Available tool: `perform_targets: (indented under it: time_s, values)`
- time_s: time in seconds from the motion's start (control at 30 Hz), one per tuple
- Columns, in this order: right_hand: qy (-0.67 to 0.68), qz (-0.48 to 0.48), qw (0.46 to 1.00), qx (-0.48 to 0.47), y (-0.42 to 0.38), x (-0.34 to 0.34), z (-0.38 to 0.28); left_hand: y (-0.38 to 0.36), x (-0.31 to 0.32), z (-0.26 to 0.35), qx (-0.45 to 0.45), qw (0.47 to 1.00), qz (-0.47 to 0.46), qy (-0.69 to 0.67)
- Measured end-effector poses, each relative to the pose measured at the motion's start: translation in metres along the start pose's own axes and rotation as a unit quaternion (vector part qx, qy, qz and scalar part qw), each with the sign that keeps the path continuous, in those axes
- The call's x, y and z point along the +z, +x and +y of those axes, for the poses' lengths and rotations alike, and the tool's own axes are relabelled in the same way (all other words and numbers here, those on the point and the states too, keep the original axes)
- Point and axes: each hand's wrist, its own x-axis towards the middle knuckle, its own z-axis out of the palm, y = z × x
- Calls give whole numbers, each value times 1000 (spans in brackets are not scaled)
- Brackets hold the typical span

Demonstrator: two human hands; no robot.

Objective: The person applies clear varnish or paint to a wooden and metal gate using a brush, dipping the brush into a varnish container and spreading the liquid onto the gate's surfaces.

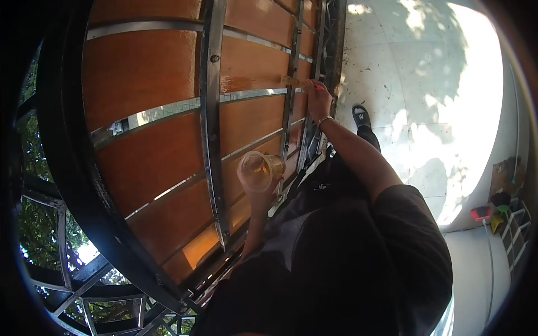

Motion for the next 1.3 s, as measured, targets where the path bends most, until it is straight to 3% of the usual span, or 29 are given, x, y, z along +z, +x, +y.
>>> perform_targets:
  time_s: [0.13, 0.2, 0.27, 0.43, 0.5, 0.63, 0.8, 0.93, 1.0, 1.03, 1.1, 1.17, 1.3]
  values:
    - [-69, 4, 997, -34, -7, 9, -17, 11, -6, 11, -17, 999, -10, -43]
    - [42, -78, 992, -87, -21, 22, -47, 15, -9, 8, -8, 999, -18, -36]
    - [64, -107, 987, -100, -38, 24, -95, 16, -13, -3, 67, 998, -16, 14]
    - [194, -201, 958, -70, -57, 19, -147, 4, -19, -24, 10, 998, -37, -45]
    - [251, -196, 947, -28, -51, 28, -136, 0, -20, -23, -23, 997, -43, -51]
    - [257, -164, 952, -17, -25, 38, -74, -4, -20, -9, 18, 999, -38, -8]
    - [73, -9, 997, -5, 5, 15, -12, -7, -20, -1, 31, 999, -34, -10]
    - [2, 18, 999, -31, -2, 15, -15, -8, -17, -1, 34, 999, -17, -9]
    - [38, -77, 990, -110, -22, 24, -41, -12, -20, -6, 48, 998, -19, 28]
    - [37, -76, 991, -107, -36, 27, -63, -13, -20, -7, 48, 997, -18, 51]
    - [158, -116, 976, -90, -59, 28, -115, -14, -16, -4, 47, 996, -20, 75]
    - [186, -122, 970, -96, -64, 27, -141, -13, -7, 8, 28, 999, -29, -30]
    - [232, -214, 943, -106, -55, 26, -138, -17, -4, 6, 30, 998, -27, -39]
